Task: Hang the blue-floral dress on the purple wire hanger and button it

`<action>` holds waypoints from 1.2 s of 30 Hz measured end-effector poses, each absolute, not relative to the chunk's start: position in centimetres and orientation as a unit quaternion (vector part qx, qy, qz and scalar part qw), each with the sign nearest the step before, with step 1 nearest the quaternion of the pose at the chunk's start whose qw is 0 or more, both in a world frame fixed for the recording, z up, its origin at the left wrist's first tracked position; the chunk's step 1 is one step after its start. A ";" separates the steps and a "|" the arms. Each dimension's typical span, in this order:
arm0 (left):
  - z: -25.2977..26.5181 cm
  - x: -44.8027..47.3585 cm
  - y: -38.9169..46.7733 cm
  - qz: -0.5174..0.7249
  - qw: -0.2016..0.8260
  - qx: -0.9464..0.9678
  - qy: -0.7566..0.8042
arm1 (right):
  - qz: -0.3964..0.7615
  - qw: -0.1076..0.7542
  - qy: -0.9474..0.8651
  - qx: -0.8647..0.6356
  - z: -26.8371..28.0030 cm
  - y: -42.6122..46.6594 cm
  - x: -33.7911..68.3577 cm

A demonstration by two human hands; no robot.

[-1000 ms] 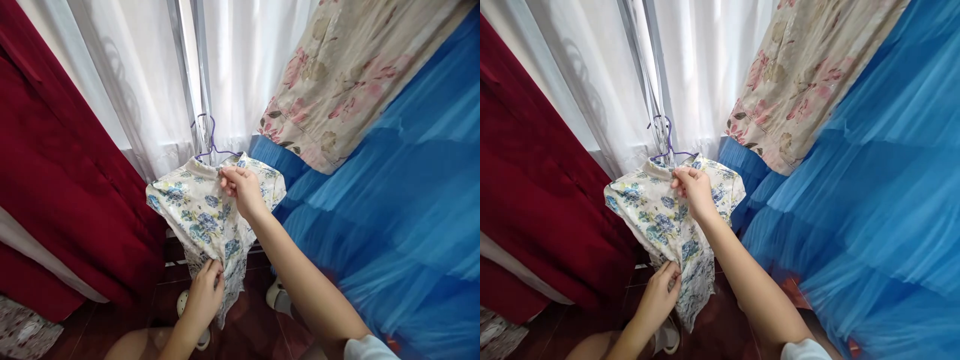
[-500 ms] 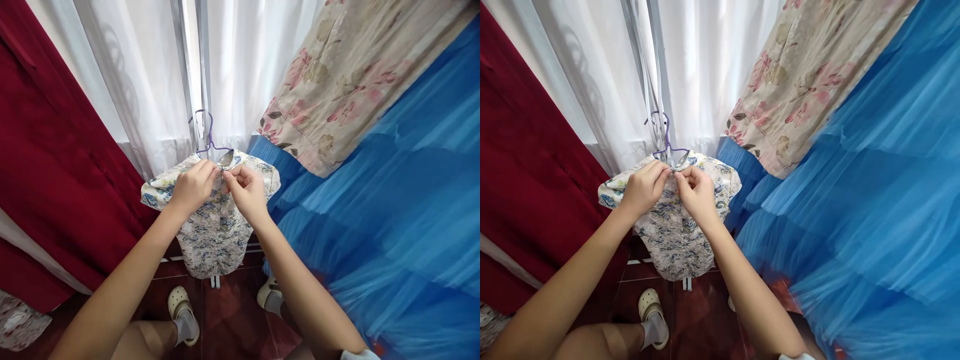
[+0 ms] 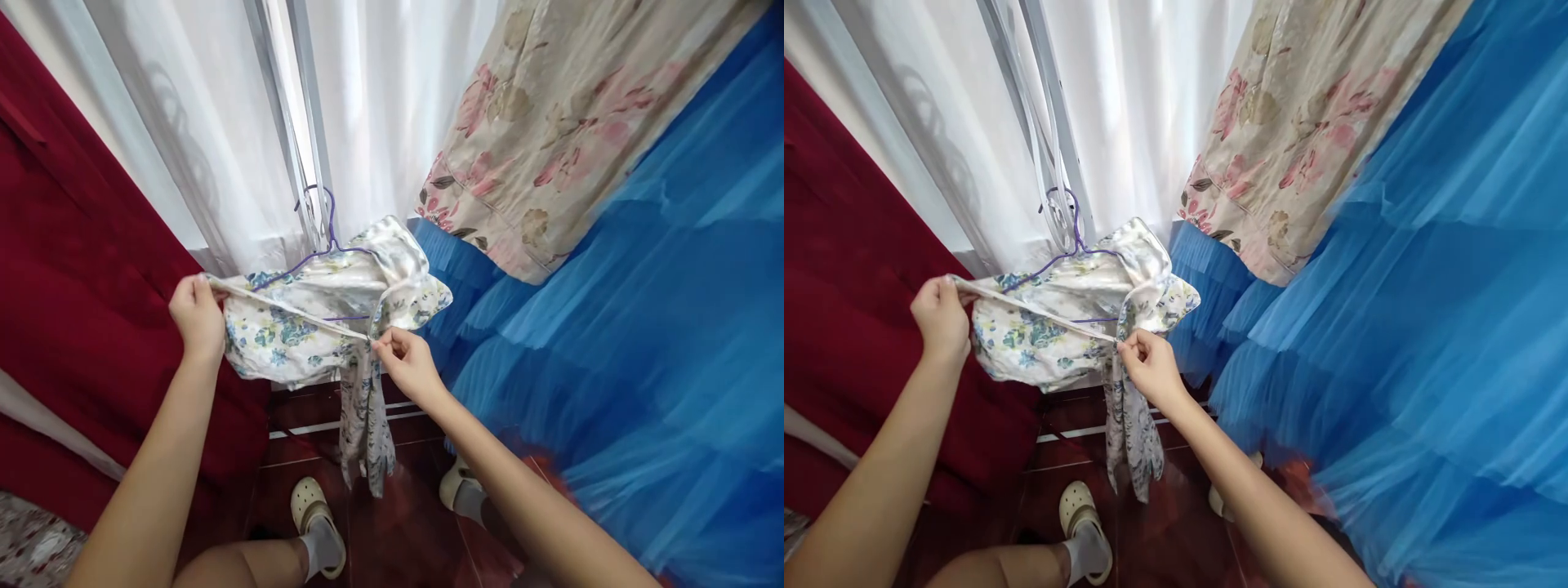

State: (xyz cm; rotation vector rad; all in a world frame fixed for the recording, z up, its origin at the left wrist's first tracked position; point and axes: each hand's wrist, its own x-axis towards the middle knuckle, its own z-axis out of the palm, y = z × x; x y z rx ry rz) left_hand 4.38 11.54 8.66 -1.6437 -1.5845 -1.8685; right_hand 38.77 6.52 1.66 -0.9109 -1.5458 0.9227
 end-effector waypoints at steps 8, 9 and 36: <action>-2.6 10.6 9.4 -0.634 -0.224 -0.493 -0.552 | 0.382 0.504 -0.617 -0.468 -2.5 8.0 43.3; -3.2 11.9 8.7 -0.616 -0.252 -0.509 -0.546 | 0.374 0.497 -0.606 -0.497 -3.8 8.4 44.5; -4.3 19.4 -4.9 -0.325 -0.751 -0.398 -0.415 | 0.672 0.304 -0.627 -0.251 2.6 1.5 42.0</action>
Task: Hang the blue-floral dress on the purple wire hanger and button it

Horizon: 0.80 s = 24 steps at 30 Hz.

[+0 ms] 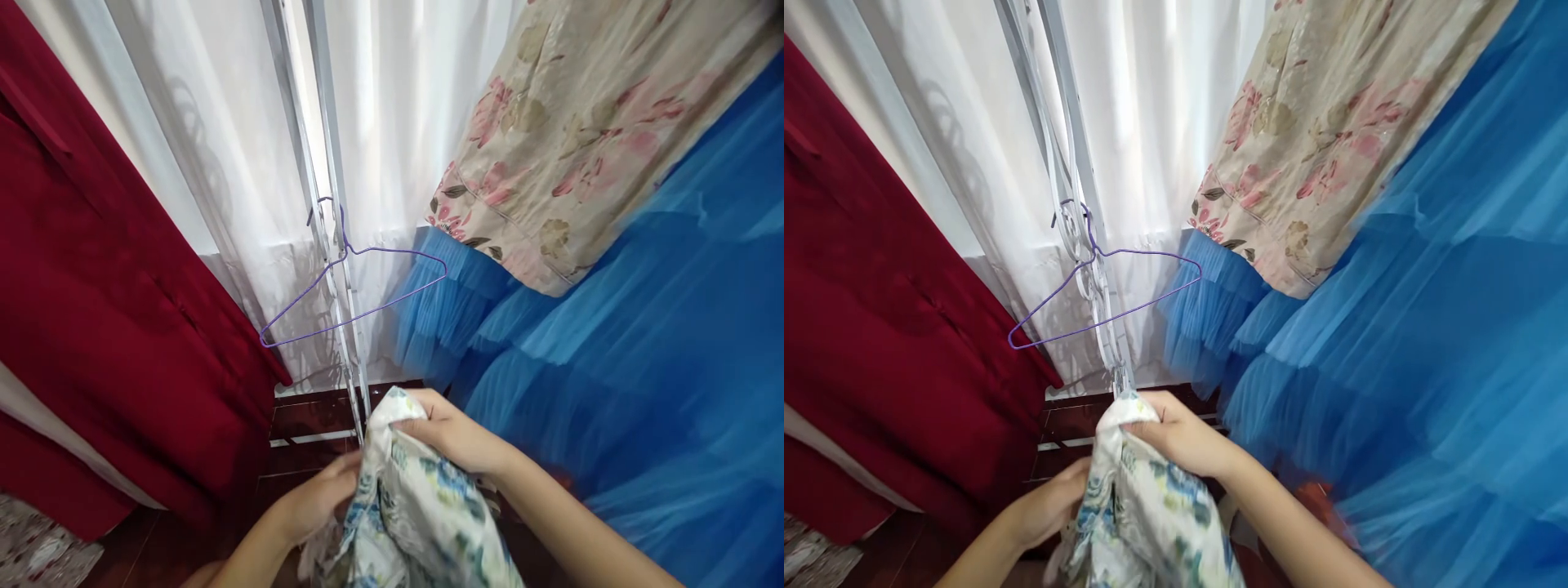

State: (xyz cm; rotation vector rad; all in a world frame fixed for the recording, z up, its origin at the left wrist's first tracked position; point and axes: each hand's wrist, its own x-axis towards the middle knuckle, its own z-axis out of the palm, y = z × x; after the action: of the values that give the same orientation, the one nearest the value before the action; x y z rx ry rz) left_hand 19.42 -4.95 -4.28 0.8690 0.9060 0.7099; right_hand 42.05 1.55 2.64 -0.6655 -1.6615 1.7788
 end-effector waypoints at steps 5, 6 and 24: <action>-6.3 17.1 -8.4 0.378 0.709 0.441 0.401 | 0.498 0.368 -0.724 -0.303 5.8 3.0 41.9; -6.0 16.8 -8.6 0.397 0.663 0.472 0.425 | 0.471 0.377 -0.735 -0.310 6.2 3.3 41.7; -2.7 10.3 -4.9 0.223 0.515 0.655 0.506 | 0.692 0.160 -0.601 -0.368 8.2 4.4 46.1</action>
State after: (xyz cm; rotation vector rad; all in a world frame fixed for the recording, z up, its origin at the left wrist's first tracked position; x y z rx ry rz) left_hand 10.32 -4.91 -2.68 1.5741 1.2152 0.5367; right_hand 46.14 4.36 8.17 -1.0505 -1.7164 1.9759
